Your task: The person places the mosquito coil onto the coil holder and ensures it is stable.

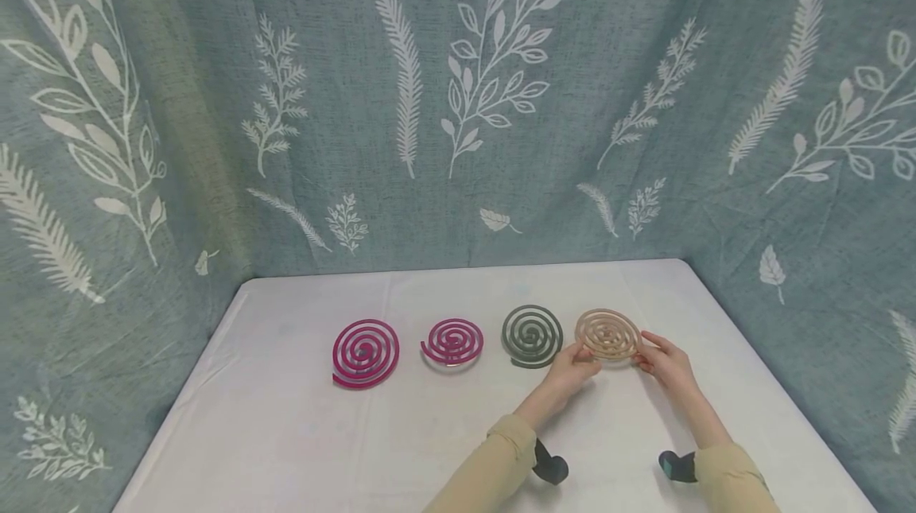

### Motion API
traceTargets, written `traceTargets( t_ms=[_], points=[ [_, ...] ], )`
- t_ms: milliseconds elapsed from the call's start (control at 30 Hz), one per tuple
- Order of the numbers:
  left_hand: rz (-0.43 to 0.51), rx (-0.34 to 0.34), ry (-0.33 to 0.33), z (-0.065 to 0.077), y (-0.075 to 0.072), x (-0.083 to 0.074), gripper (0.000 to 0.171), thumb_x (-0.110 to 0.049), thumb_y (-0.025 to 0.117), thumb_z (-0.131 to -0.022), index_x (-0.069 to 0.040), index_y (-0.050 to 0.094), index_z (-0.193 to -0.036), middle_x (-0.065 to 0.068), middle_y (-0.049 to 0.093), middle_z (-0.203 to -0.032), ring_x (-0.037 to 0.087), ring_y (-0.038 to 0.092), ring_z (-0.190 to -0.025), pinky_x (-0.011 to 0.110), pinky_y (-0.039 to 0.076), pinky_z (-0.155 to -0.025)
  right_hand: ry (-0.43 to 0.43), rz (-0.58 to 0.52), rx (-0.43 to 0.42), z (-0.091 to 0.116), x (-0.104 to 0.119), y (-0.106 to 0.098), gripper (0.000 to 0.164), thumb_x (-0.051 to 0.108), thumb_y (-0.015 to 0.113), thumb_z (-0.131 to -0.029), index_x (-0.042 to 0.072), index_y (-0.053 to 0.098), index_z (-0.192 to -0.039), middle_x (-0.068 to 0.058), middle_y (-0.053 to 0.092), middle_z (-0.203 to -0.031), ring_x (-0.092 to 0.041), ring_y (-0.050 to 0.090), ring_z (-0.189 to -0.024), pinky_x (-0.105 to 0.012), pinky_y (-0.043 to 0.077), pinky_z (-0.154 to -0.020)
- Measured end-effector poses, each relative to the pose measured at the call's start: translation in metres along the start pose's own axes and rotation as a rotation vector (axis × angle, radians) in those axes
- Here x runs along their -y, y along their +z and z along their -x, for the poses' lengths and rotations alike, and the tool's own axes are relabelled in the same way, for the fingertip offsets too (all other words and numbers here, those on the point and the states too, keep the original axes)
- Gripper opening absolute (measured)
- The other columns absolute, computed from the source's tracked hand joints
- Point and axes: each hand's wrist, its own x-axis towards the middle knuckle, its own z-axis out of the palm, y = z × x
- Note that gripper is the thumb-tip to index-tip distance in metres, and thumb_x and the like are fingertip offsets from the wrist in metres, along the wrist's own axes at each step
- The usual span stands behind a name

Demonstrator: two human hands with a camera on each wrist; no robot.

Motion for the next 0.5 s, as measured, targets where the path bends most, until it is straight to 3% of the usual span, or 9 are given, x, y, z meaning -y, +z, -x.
traceTargets(
  t_ms=[500],
  points=[
    [0.014, 0.005, -0.006, -0.0003, -0.0011, 0.0004, 0.061, -0.017, 0.06, -0.089, -0.003, 0.036, -0.143, 0.012, 0.055, -0.127, 0.029, 0.056, -0.116, 0.047, 0.045, -0.099, 0.019, -0.018, -0.01, -0.0007, -0.0001, 0.0006, 0.058, 0.014, 0.049, -0.094, -0.009, 0.028, -0.143, 0.011, 0.059, -0.079, 0.003, 0.057, -0.07, -0.012, 0.049, -0.067]
  ],
)
